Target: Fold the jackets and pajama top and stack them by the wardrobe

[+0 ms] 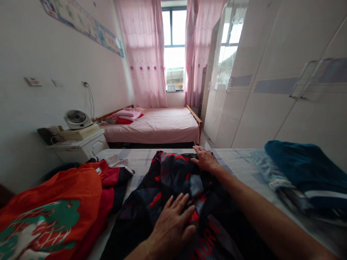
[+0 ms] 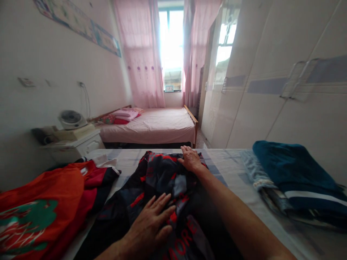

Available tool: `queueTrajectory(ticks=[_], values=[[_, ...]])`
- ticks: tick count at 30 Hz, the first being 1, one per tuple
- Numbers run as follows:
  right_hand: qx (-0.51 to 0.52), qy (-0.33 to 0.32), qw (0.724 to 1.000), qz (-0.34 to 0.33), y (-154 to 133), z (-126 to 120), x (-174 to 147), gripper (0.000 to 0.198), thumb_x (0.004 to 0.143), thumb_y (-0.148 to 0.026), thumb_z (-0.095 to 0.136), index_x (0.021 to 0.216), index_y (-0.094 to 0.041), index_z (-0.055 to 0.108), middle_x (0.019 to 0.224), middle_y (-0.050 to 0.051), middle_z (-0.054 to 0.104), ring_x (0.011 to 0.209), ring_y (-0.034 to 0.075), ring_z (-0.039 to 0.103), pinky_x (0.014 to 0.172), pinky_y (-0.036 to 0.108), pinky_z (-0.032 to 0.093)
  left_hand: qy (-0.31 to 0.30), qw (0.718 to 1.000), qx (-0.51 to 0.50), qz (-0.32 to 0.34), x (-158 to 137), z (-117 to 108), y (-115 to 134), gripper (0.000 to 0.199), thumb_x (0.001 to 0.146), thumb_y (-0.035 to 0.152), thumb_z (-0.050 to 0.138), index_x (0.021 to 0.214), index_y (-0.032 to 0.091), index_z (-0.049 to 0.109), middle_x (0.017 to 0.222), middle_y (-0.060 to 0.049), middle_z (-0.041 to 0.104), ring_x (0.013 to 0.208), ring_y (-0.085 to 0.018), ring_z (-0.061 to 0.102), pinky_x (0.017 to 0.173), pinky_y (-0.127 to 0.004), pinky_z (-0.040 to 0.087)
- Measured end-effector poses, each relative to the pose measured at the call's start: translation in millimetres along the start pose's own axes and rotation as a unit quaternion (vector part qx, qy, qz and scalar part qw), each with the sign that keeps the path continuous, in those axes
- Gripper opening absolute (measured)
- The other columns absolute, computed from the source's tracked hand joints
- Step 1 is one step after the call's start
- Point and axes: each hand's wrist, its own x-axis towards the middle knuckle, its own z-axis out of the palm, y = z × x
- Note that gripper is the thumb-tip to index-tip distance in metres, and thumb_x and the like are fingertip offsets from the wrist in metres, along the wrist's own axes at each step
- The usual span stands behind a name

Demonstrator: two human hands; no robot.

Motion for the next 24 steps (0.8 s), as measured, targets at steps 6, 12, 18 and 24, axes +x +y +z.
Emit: queueTrajectory(ticks=[6,12,18,24], values=[[-0.047,-0.096,0.994,0.030,10,24,38,0.047,0.083,-0.040,0.057,0.124,-0.018,0.049,0.130,0.010,0.049,0.118,0.026,0.047,0.099,0.052,0.035,-0.011,0.999,0.010,0.028,-15,35,-15,0.068,0.083,0.051,0.050,0.143,0.032,0.024,0.152,-0.008,0.015,0.138,-0.031,0.018,0.109,-0.054,0.024],[-0.100,-0.128,0.987,-0.001,-3,8,38,0.031,0.087,-0.038,0.054,0.108,-0.017,0.057,0.112,0.006,0.059,0.098,0.018,0.058,0.086,0.042,0.047,-0.008,1.000,-0.008,0.013,-12,25,-10,0.064,0.084,0.052,0.047,0.142,0.033,0.027,0.152,-0.006,0.018,0.138,-0.029,0.019,0.109,-0.052,0.023],[-0.128,-0.002,0.988,-0.089,-35,-50,-2,0.021,0.082,-0.029,0.057,0.096,-0.015,0.062,0.101,0.009,0.063,0.103,0.022,0.053,0.105,0.041,0.023,0.017,1.000,-0.024,-0.012,-14,15,3,0.058,0.086,0.049,0.048,0.139,0.033,0.033,0.152,-0.004,0.023,0.138,-0.027,0.022,0.111,-0.049,0.021],[-0.136,0.199,0.944,-0.224,-71,-111,-113,0.015,0.084,-0.031,0.052,0.088,-0.019,0.059,0.086,0.005,0.060,0.091,0.021,0.052,0.105,0.042,0.024,0.031,0.999,0.004,-0.010,-22,9,5,0.050,0.089,0.043,0.046,0.137,0.031,0.038,0.149,-0.005,0.030,0.136,-0.027,0.028,0.110,-0.051,0.024]])
